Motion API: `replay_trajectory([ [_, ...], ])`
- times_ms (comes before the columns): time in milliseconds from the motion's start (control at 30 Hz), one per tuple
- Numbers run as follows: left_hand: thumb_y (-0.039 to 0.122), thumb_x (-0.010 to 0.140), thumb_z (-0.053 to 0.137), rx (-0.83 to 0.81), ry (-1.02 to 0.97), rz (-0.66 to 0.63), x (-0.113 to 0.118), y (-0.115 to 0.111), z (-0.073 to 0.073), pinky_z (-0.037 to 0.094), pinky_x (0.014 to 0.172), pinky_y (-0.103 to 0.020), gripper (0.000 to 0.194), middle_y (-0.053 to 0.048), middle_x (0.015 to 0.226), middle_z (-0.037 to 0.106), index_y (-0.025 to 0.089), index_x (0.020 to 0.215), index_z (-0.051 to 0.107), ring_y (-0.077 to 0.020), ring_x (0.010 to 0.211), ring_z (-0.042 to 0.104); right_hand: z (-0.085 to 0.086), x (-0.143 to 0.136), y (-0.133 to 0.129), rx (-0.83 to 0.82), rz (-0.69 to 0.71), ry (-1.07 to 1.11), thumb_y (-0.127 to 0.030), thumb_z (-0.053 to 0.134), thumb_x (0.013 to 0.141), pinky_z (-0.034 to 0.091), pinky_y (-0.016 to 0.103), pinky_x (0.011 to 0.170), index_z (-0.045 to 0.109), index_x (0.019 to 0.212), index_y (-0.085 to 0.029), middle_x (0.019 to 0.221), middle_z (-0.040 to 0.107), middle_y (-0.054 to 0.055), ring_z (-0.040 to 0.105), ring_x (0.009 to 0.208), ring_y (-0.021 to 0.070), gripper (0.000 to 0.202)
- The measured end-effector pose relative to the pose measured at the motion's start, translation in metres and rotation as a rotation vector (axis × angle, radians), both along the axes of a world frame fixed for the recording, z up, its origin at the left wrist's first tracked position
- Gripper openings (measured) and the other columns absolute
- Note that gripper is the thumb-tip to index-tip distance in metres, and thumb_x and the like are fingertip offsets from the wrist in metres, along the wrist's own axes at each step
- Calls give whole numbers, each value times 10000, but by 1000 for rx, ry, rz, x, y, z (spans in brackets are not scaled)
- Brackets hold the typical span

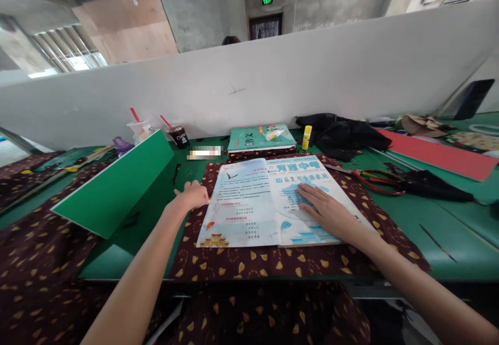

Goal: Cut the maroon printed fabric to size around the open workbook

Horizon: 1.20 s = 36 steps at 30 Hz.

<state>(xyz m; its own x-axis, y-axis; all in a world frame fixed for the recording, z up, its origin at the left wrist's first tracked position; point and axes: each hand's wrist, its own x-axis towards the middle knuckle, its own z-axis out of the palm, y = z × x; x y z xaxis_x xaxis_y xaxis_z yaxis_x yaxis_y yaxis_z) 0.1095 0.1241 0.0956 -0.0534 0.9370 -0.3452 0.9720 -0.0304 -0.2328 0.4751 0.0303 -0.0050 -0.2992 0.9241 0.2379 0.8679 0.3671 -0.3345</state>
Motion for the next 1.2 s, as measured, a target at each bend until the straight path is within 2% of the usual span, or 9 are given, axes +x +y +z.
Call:
replay_trajectory([
  [167, 243, 919, 535, 119, -105, -212, -14, -9, -9, 344, 1123, -523, 276, -90, 1426, 502, 243, 1170, 651, -299, 1369, 398, -3, 0, 0, 10, -1, -14, -609, 249, 1002, 274, 464, 1224, 489, 1465, -177, 1549, 432, 96, 344, 1457, 245, 678],
  [267, 80, 904, 345, 150, -182, -434, -13, -28, -18, 117, 1240, -450, 550, 18, 1587, 362, 329, 1339, 571, -202, 1506, 190, -4, 0, 1, 4, -7, -27, -622, 231, 999, 271, 452, 1225, 480, 1467, -140, 1554, 421, 112, 335, 1462, 243, 717],
  [333, 16, 855, 321, 113, -190, -521, -15, -45, -25, -7, 1245, -489, 681, 49, 1618, 319, 327, 1444, 465, -173, 1526, 140, -4, 0, 1, 6, -7, -23, -621, 240, 998, 270, 453, 1226, 485, 1464, -136, 1554, 420, 114, 332, 1463, 247, 716],
  [467, -66, 762, 279, 60, -149, -545, -28, -71, -35, 34, 1220, -586, 865, 2, 1639, 214, 273, 1557, 234, -184, 1527, 165, -3, 0, 1, 2, -4, -26, -613, 252, 1000, 267, 453, 1227, 484, 1465, -143, 1558, 416, 104, 327, 1466, 242, 701],
  [633, -90, 711, 271, 110, -19, -530, -46, -79, -38, -8, 1187, -672, 882, -17, 1610, 262, 242, 1525, 340, -244, 1532, 115, -1, 0, 0, -12, -8, -43, -607, 240, 1004, 262, 450, 1228, 474, 1468, -122, 1559, 410, 109, 327, 1467, 236, 711],
  [867, -49, 777, 300, 304, 68, -459, -54, -86, -38, 12, 1130, -778, 682, -156, 1546, 388, 133, 1380, 563, -350, 1493, 242, -3, 1, 1, -16, -6, -61, -625, 207, 1000, 252, 454, 1232, 464, 1471, -100, 1563, 402, 103, 326, 1467, 237, 750],
  [1000, 10, 888, 255, 453, 27, -522, -47, -86, -34, 142, 1197, -659, 577, -132, 1534, 436, 119, 1353, 579, -288, 1470, 328, -3, 1, 1, -30, -19, -37, -633, 232, 991, 250, 459, 1232, 467, 1471, -100, 1562, 403, 103, 332, 1463, 254, 754],
  [1100, 252, 1006, 347, 637, -29, -533, -55, -86, -30, 251, 1212, -513, 402, -122, 1274, 690, 157, 1016, 737, -265, 1300, 559, -2, 0, 0, -44, -34, -27, -629, 258, 987, 250, 455, 1231, 468, 1473, -111, 1568, 392, 98, 339, 1459, 260, 740],
  [1200, 421, 1015, 384, 791, -70, -392, -77, -88, -27, 352, 1160, -468, 499, -114, 857, 766, 179, 711, 697, -257, 940, 721, -2, 0, 0, -48, -39, -29, -624, 262, 986, 249, 449, 1231, 479, 1465, -111, 1565, 398, 99, 347, 1456, 258, 735],
])
